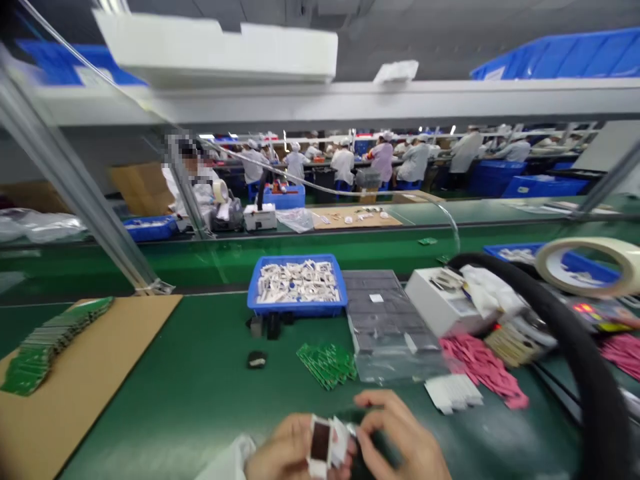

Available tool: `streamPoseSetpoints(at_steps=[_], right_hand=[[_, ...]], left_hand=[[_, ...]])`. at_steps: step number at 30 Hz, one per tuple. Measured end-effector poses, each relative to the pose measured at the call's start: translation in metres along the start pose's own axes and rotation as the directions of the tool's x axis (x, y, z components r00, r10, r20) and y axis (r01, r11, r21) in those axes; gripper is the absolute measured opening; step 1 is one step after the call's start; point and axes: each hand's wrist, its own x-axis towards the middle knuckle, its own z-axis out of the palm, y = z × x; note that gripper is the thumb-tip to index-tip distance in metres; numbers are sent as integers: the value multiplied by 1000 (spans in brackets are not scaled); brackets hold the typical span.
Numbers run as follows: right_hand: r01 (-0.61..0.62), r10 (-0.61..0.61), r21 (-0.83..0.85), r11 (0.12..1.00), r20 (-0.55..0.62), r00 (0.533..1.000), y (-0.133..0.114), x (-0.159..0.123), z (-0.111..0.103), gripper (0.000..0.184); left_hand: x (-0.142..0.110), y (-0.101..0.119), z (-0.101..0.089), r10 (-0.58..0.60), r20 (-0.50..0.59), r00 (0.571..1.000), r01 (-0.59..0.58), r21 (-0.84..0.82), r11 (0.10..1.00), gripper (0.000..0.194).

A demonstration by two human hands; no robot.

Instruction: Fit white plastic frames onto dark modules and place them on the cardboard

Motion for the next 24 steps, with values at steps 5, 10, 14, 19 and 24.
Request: streamPoseSetpoints(at_steps=[5,10,14,19,24], right_hand=[[-64,49,-95,993,-158,986,0,-17,-4,7],[-7,9,-28,1000,71,997,6,-33,13,10],[-159,162,83,984,-26,986,1,-31,21,18],[-357,380,451,818,43,924,-19,-20,45,39],[-253,376,657,710,-50,925,-29,-12,48,20]], left_hand=[[-6,5,9,146,-123,982,-169,-198,966,29],[-6,4,7,132,-113,985,-159,-277,948,30],[-5,3,3,120,-73,990,-138,-319,938,33],[-5,3,2,121,-37,992,-127,-324,937,34],[-5,4,4,110,-47,993,-119,-325,938,29]])
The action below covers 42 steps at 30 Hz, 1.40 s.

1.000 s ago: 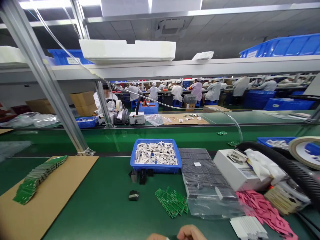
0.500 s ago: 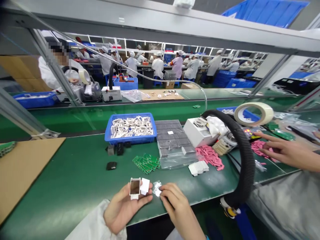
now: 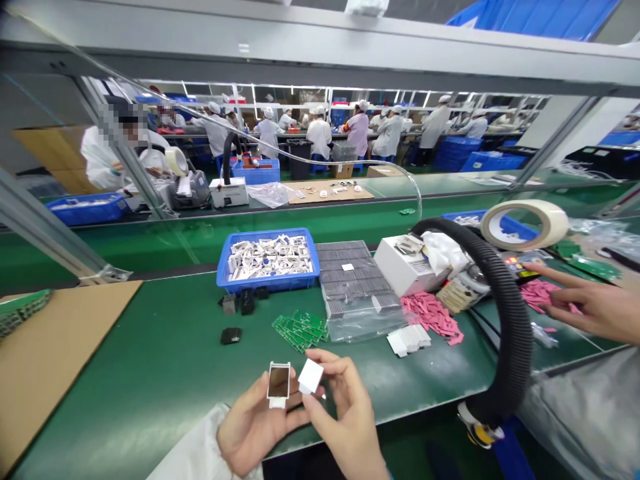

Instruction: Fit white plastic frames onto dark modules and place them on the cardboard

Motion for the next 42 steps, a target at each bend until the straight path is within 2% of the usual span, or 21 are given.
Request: streamPoseSetpoints(at_steps=[2,4,8,11,14,17,21,24,27,28,30,32,33,34,37,40,42], right_hand=[[89,-88,-46,995,16,996,-10,3,-5,21],[177,-156,-208,962,111,981,-21,8,-10,26],[377,-234,-521,766,320,918,-33,15,-10,42],[481,-303,-599,640,378,875,-30,15,-7,46],[545,-324,-625,559,441,837,-26,11,-7,41],[537,-323,-641,548,430,843,-21,4,-5,39],[500,-370,-593,631,336,866,-14,-8,3,39],[444,-327,-581,682,302,896,-14,-13,4,35],[390,-270,-613,687,283,920,-14,-5,-13,34],[351,-278,-646,678,216,936,-13,1,-25,33],[174,-319,-747,642,-53,946,-5,16,-59,29],[-153,-351,-815,559,-400,847,7,32,-102,27],[-355,-302,-804,476,-529,793,14,40,-123,31],[-442,-285,-784,436,-586,759,21,47,-143,36],[-562,-256,-735,379,-667,700,42,64,-184,40],[-621,-248,-692,368,-717,652,57,71,-200,32],[-614,-261,-691,382,-718,645,64,72,-204,27]], left_hand=[[0,-1,1,9,-39,999,-9,8,1000,24],[1,-1,2,9,-79,997,-5,41,999,22],[2,-3,2,-8,-121,993,17,73,997,18],[3,-3,1,-9,-105,994,17,78,997,20],[3,-2,3,2,-125,992,9,89,996,19],[2,-2,5,-1,-160,987,19,109,994,21],[-1,-3,6,-13,-224,975,45,138,989,24],[-1,-2,9,-22,-283,959,66,147,987,29],[0,0,14,-43,-281,959,89,155,984,31],[1,1,15,-48,-275,960,95,161,982,31],[1,1,16,-55,-268,962,104,173,979,31],[1,2,16,-63,-264,963,112,175,978,31],[1,2,15,-68,-264,962,116,172,978,31],[1,2,15,-73,-264,962,121,169,978,31],[1,2,15,-82,-274,958,132,167,977,32],[3,2,14,-84,-275,958,136,174,975,34],[3,2,14,-90,-281,956,144,178,973,35]])
